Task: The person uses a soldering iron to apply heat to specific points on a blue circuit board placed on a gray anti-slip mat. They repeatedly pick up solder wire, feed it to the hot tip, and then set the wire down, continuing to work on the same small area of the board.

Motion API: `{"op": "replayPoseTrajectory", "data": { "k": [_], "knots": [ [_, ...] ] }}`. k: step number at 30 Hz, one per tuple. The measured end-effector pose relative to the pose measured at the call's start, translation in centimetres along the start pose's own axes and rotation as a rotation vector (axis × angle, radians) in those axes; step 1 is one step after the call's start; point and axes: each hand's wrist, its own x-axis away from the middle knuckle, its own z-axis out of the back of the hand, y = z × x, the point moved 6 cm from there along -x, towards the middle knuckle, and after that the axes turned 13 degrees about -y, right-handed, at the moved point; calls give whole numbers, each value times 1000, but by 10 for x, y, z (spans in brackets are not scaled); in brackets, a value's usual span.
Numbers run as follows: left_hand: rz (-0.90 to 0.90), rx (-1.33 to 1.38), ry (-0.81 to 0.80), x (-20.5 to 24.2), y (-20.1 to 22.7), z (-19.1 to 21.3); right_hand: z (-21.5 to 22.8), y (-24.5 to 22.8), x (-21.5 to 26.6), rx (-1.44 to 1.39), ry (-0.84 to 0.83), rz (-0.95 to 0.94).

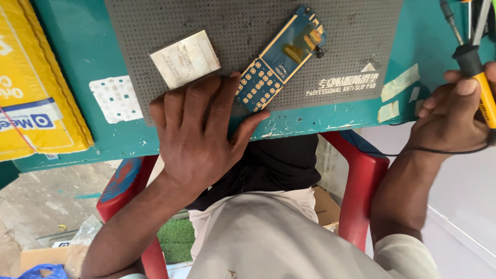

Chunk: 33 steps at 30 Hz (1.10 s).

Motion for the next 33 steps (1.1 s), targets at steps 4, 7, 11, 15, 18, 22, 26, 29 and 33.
{"op": "replayPoseTrajectory", "data": {
  "k": [4, 7, 11, 15, 18, 22, 26, 29, 33],
  "knots": [
    [6, 8, 1, -1, 0, 0, 0, -1, 4, -139, -2, 19],
    [12, 1, -4, -2, 0, 0, -10, -10, 5, -147, -12, 63],
    [17, 20, -31, -5, 0, 4, -52, -47, 17, 170, -97, 249],
    [-5, -78, 22, -6, 17, 16, -103, -99, 34, 887, -252, 671],
    [-209, 213, -1, 2, 47, 22, -128, -120, 50, 850, -475, 646],
    [-130, 739, -186, 3, 66, 1, -150, -136, 70, 874, -721, 785],
    [-86, 936, -261, 6, 78, -16, -161, -130, 78, 823, -761, 992],
    [-83, 1036, -296, 13, 81, -23, -162, -124, 87, 866, -757, 1002],
    [-73, 1090, -250, 16, 76, -26, -166, -118, 90, 856, -788, 996]
  ]
}}
